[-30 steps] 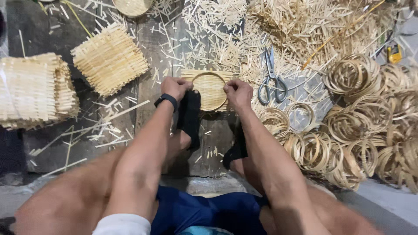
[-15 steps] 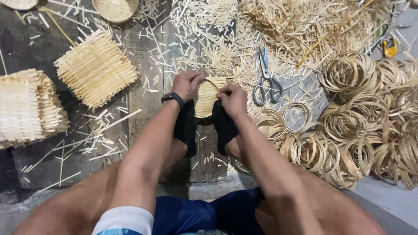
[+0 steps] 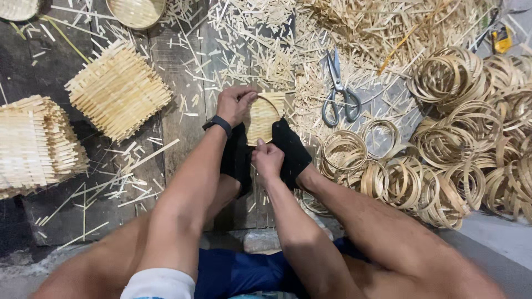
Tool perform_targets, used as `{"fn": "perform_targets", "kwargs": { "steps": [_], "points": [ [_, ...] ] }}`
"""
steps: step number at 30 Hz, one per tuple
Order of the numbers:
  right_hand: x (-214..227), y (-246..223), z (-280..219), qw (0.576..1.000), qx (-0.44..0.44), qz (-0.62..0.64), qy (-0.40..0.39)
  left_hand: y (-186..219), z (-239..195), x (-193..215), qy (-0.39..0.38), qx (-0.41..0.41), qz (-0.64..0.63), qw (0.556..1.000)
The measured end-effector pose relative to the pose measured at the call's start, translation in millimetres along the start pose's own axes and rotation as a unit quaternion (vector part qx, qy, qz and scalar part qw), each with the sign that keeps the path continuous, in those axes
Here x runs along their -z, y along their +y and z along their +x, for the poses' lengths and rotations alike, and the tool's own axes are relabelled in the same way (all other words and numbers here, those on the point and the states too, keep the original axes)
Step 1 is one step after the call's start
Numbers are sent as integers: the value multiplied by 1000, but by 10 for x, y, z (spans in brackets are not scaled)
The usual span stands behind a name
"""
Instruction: The person assembles small round bamboo baskets by placing a circular bamboo ring onto a flat woven bamboo mat, then uses shears to trim the excess mat material around the ring. The finished baskets are stacked nearby.
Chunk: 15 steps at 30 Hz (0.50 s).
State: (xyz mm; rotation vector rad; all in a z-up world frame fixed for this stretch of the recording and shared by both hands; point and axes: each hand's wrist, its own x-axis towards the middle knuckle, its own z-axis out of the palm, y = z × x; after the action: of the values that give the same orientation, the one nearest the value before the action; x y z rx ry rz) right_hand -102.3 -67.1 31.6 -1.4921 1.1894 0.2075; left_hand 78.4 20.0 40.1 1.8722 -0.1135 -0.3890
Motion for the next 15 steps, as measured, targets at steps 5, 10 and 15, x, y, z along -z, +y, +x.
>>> {"fn": "perform_targets", "kwargs": {
  "steps": [5, 10, 15],
  "points": [
    [-21, 218, 143, 986, 88, 123, -67, 8, 62, 18, -30, 8, -36, 999],
    [228, -212, -44, 992, 24, 58, -110, 36, 87, 1, -43, 44, 2, 998],
    [502, -1083, 225, 974, 207, -72, 62, -31, 165, 33, -75, 67, 0, 995]
  ]
}}
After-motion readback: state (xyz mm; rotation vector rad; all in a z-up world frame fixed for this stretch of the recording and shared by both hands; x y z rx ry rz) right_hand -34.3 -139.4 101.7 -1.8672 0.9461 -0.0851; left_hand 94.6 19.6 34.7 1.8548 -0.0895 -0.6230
